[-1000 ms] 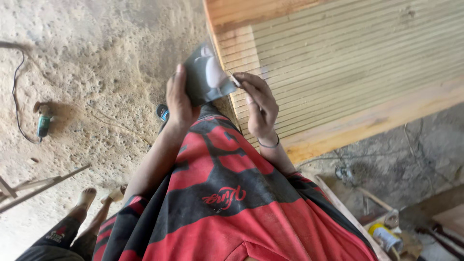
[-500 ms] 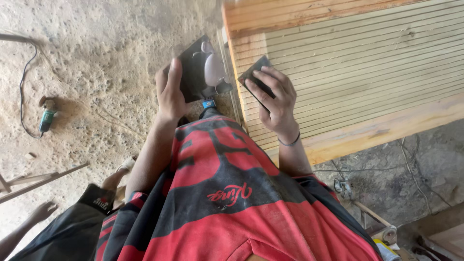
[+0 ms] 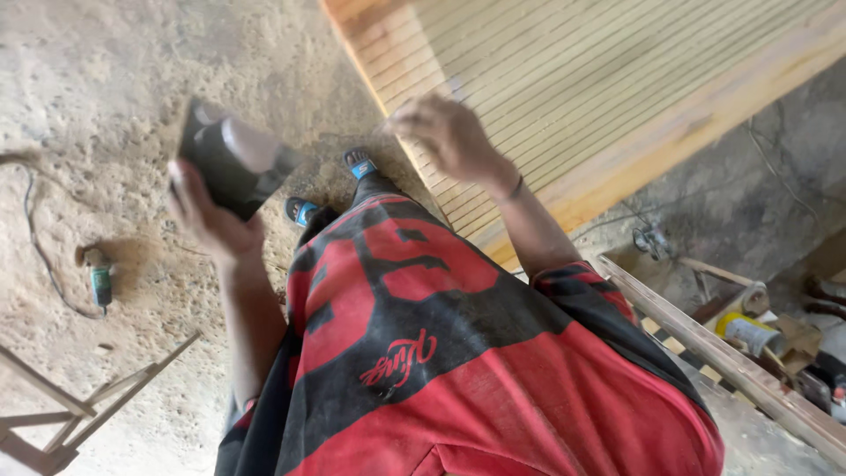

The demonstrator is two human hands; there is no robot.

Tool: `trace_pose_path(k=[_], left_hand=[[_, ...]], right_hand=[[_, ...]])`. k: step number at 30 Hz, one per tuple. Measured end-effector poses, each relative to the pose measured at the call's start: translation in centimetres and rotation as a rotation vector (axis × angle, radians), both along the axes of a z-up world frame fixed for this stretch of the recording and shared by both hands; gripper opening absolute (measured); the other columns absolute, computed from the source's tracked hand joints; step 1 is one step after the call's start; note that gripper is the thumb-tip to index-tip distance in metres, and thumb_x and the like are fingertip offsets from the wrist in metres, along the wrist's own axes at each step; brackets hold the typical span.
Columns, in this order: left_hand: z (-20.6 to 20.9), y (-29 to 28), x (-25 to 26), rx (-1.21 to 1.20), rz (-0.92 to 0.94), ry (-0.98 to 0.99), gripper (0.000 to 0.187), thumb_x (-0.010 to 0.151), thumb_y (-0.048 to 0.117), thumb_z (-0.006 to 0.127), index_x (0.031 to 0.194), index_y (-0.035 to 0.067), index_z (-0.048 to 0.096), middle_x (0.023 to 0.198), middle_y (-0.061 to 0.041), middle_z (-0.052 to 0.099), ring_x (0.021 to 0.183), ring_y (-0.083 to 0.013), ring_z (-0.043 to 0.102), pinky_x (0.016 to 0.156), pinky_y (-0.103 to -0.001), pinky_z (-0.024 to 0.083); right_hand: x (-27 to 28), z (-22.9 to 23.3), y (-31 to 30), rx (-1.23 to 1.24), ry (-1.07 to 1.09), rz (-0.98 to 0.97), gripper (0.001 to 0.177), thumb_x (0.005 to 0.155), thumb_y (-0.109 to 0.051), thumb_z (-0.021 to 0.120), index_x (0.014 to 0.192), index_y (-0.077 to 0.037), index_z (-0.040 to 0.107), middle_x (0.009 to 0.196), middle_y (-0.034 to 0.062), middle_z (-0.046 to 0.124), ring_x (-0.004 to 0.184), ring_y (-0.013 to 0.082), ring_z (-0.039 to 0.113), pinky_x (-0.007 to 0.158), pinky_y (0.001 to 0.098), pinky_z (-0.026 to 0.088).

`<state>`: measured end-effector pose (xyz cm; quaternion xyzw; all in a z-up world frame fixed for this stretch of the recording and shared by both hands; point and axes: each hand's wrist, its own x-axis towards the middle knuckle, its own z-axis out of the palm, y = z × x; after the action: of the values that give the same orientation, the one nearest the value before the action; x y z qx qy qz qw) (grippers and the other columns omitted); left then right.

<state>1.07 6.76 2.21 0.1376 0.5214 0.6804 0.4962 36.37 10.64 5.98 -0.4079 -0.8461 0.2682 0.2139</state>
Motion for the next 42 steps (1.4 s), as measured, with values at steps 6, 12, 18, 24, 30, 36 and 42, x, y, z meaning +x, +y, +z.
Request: trace_pose_path(k=[6, 12, 18, 24, 30, 36, 42], left_hand=[[-1.6, -2.6, -2.6, -0.043, 0.015, -0.019, 0.065, 0.103, 0.043, 0.067, 0.136, -0.006, 0.04, 0.138, -0.028, 0.055, 0.132, -0.0423, 0.066, 0.109, -0.052, 0.059], [-1.8, -4.0, -1.9, -0.124, 0.076, 0.005, 0.064, 0.101, 0.042, 0.068, 0.134, -0.006, 0.041, 0.135, -0.028, 0.056, 0.127, -0.0404, 0.066, 0.105, -0.05, 0.06], [-1.6, -4.4, -0.8, -0.195, 0.094, 0.031, 0.067, 0.1, 0.044, 0.067, 0.132, -0.008, 0.039, 0.132, -0.028, 0.056, 0.123, -0.0379, 0.07, 0.101, -0.047, 0.061], [-2.0, -4.3, 0.2, -0.191, 0.078, 0.018, 0.067, 0.1, 0.043, 0.068, 0.132, -0.008, 0.039, 0.129, -0.026, 0.056, 0.121, -0.0359, 0.069, 0.1, -0.046, 0.062], [-2.6, -4.1, 1.1, -0.207, 0.078, 0.003, 0.062, 0.1, 0.04, 0.07, 0.13, -0.007, 0.043, 0.129, -0.025, 0.058, 0.118, -0.0353, 0.07, 0.098, -0.044, 0.063], [-2.6, -3.7, 1.9, -0.185, 0.07, -0.035, 0.06, 0.101, 0.04, 0.069, 0.131, -0.006, 0.044, 0.128, -0.023, 0.06, 0.115, -0.0316, 0.071, 0.097, -0.042, 0.068], [-2.1, -4.2, 1.7, -0.198, 0.08, -0.028, 0.061, 0.099, 0.041, 0.069, 0.13, -0.005, 0.046, 0.128, -0.023, 0.061, 0.116, -0.0325, 0.072, 0.096, -0.043, 0.063]], right_hand=[[10.0, -13.9, 4.2, -0.197, -0.235, -0.393, 0.03, 0.109, -0.009, 0.059, 0.13, -0.024, 0.075, 0.099, 0.0028, 0.07, 0.099, 0.0208, 0.063, 0.086, 0.035, 0.056], [12.5, -20.9, 3.8, 0.226, -0.406, -0.216, 0.046, 0.085, -0.002, 0.078, 0.122, -0.028, 0.076, 0.123, 0.0037, 0.07, 0.117, 0.0206, 0.061, 0.094, 0.0372, 0.049], [13.1, -22.1, 3.7, 0.066, -0.409, -0.237, 0.061, 0.081, 0.005, 0.078, 0.134, -0.026, 0.075, 0.132, 0.0039, 0.063, 0.126, 0.0213, 0.055, 0.102, 0.0388, 0.046], [12.3, -22.4, 3.3, 0.114, -0.396, -0.233, 0.065, 0.08, 0.007, 0.078, 0.136, -0.025, 0.074, 0.137, 0.0044, 0.06, 0.132, 0.0225, 0.053, 0.101, 0.0417, 0.045], [12.3, -22.1, 3.2, 0.134, -0.36, -0.234, 0.062, 0.078, 0.004, 0.078, 0.134, -0.024, 0.075, 0.133, 0.0067, 0.061, 0.126, 0.0256, 0.055, 0.099, 0.0443, 0.044], [12.5, -21.2, 4.0, 0.009, -0.356, -0.249, 0.052, 0.087, 0.003, 0.078, 0.131, -0.024, 0.076, 0.128, 0.0003, 0.065, 0.126, 0.0205, 0.058, 0.102, 0.0417, 0.044], [12.7, -21.4, 3.7, 0.046, -0.373, -0.223, 0.055, 0.073, -0.002, 0.083, 0.124, -0.021, 0.077, 0.127, 0.007, 0.064, 0.123, 0.0263, 0.056, 0.095, 0.044, 0.044]])
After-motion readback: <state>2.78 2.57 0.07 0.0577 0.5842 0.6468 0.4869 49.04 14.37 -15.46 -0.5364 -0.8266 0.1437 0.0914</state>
